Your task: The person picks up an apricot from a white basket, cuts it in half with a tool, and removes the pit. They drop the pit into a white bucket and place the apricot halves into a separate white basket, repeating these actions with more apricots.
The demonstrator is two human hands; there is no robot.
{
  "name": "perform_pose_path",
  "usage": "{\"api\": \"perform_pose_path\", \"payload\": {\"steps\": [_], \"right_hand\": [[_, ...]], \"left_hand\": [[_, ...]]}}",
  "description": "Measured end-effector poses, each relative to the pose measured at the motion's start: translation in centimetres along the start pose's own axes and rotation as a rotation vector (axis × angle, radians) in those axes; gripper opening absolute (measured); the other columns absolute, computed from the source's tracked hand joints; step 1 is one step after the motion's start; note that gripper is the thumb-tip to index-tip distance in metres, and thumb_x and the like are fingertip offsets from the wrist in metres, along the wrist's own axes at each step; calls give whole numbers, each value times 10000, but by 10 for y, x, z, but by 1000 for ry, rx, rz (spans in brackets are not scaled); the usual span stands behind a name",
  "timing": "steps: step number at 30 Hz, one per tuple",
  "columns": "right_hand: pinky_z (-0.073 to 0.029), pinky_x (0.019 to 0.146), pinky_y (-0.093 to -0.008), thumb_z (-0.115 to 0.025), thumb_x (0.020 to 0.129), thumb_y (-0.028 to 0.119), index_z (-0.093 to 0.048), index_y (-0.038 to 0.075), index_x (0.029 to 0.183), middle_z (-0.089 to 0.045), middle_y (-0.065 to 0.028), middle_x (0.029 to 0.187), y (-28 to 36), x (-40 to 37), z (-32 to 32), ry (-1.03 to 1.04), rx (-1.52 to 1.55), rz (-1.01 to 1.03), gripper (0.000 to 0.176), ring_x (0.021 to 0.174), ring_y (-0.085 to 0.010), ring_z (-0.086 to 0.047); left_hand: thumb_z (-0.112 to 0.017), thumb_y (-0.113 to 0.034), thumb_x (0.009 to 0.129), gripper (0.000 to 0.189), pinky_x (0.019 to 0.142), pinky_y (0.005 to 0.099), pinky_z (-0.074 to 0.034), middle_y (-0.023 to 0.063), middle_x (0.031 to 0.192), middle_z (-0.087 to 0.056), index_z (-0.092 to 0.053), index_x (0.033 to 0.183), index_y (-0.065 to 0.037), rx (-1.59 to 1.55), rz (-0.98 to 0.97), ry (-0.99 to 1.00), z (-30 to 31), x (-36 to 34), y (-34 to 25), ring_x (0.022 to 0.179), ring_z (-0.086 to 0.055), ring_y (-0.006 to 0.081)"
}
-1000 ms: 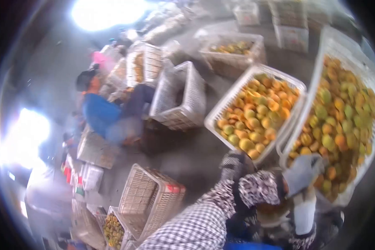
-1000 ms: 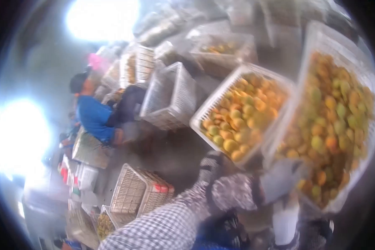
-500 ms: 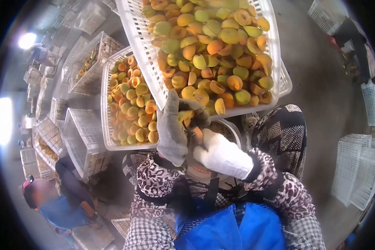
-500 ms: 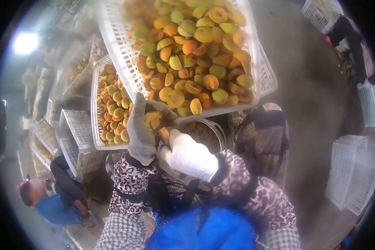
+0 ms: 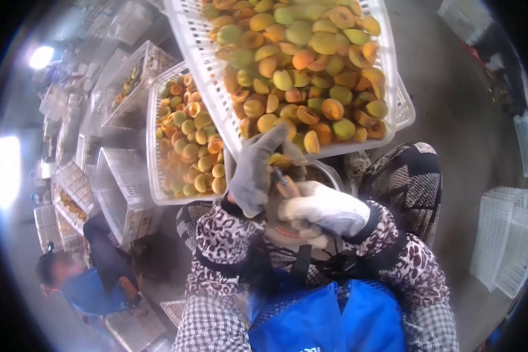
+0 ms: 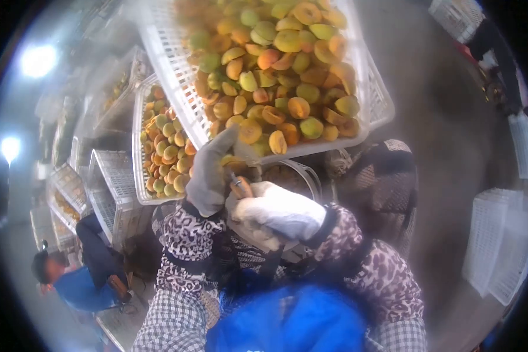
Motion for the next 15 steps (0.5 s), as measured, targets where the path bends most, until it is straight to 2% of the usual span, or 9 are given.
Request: {"api": "perform_pose_path", "payload": {"steps": [1,4,5,7,8,9,11,12,15], "right_hand": [[-298,319,-211,-598,901,174,-506,63,854,-442,11,564,-9,2,-2,58,283,-102,152,396,-74,-413],[-310,388,-232,-623,881,106,-456,159,1126,-402,24,579,-22,5,0,87,528,-300,301,457,-86,-412],[-359,403,-229,-626,862,104,-510,105,1047,-472,-1,625,-19,9,-3,20,430,-176,218,484,-100,-466],[-465,588,-252,-623,834,100,-553,34,1110,-590,-56,820,-20,21,3,81,212,-62,292,705,-142,-573],[-519,680,-264,-622,820,98,-575,-2,1141,-650,-84,917,-21,28,7,102,106,-1,340,816,-163,-627],[-505,774,-279,-620,820,107,-564,-17,1181,-648,-91,1014,-23,32,10,146,-26,3,385,929,-168,-606],[-495,853,-288,-618,828,132,-549,-39,1229,-660,-102,1070,-27,34,13,156,-389,-34,441,986,-139,-595],[-522,799,-324,-608,839,205,-583,-32,1134,-685,-147,950,-42,37,19,65,-784,-191,379,907,-199,-654],[-534,649,-441,-565,838,315,-573,-14,911,-654,-209,767,-78,41,34,-185,-1538,-53,337,714,-366,-660]], "left_hand": [[-519,-363,966,452,549,275,-488,112,607,-612,-618,705,-7,-64,1,11,-3,-1,-5,542,-588,185],[-541,-300,957,321,573,292,-509,108,658,-621,-610,822,-17,-110,-492,-160,9,0,26,577,-602,202],[-532,-246,962,252,597,299,-521,117,707,-626,-595,926,-5,-157,-549,-109,13,-4,19,618,-616,210],[-548,-163,958,232,674,309,-549,125,790,-624,-594,1102,12,-448,-78,169,20,-11,11,698,-638,220],[-548,-163,958,232,674,309,-549,125,790,-624,-594,1102,12,-462,-107,148,23,-6,23,698,-638,220],[-584,-229,937,253,657,319,-539,107,781,-608,-615,1025,5,2,-637,-225,39,-5,29,701,-626,208],[-596,-296,930,290,649,335,-528,89,792,-598,-624,922,-8,-97,-507,-343,67,-2,22,713,-615,193],[-572,-297,945,289,657,341,-528,88,811,-604,-614,897,-14,-653,128,-33,77,7,28,722,-616,190],[-576,-269,936,248,707,342,-509,94,868,-615,-586,968,-24,260,-623,-540,164,39,44,765,-607,219]]}}
Point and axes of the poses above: each hand's wrist, its own x-axis towards the middle knuckle, its own z-axis out of the back of the hand, y = z × x, the point moved 4 cm from there along x, towards the middle knuckle
